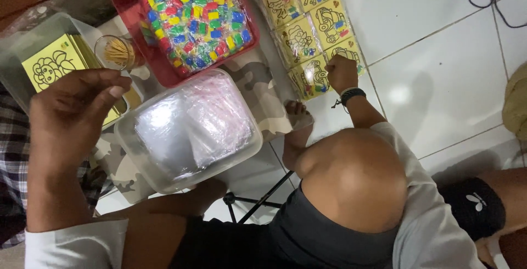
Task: The person is packing small yellow cards and colorful plastic pieces into small transparent plastic bags.
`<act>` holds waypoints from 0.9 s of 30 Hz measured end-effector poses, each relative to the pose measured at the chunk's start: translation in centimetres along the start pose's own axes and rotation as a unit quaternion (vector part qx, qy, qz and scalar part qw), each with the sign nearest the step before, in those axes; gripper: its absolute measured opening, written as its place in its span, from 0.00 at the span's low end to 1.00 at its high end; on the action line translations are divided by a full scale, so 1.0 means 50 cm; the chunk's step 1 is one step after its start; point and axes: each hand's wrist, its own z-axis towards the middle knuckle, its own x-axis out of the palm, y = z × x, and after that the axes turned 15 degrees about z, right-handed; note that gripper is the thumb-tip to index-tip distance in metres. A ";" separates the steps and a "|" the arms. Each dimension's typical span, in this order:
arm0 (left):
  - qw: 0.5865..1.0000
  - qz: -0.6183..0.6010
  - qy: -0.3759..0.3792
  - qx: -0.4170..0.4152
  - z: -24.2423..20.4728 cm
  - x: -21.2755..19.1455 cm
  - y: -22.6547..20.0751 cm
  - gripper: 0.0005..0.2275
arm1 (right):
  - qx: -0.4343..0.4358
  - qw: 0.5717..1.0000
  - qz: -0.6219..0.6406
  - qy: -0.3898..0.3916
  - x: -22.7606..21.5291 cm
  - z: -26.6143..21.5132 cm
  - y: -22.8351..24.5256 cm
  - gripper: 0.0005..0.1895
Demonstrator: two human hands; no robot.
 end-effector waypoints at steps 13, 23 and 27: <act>0.996 0.040 0.022 0.075 -0.044 0.137 0.089 0.07 | 0.051 0.992 -0.120 -0.001 -0.099 0.131 -0.066 0.07; 0.959 0.277 0.063 -0.024 -0.085 0.292 0.162 0.27 | -0.274 0.959 0.047 0.045 -0.297 -0.001 0.751 0.03; 0.976 0.215 0.023 -0.019 -0.075 0.294 0.194 0.18 | -0.366 0.918 0.132 0.073 -0.160 -0.128 0.930 0.03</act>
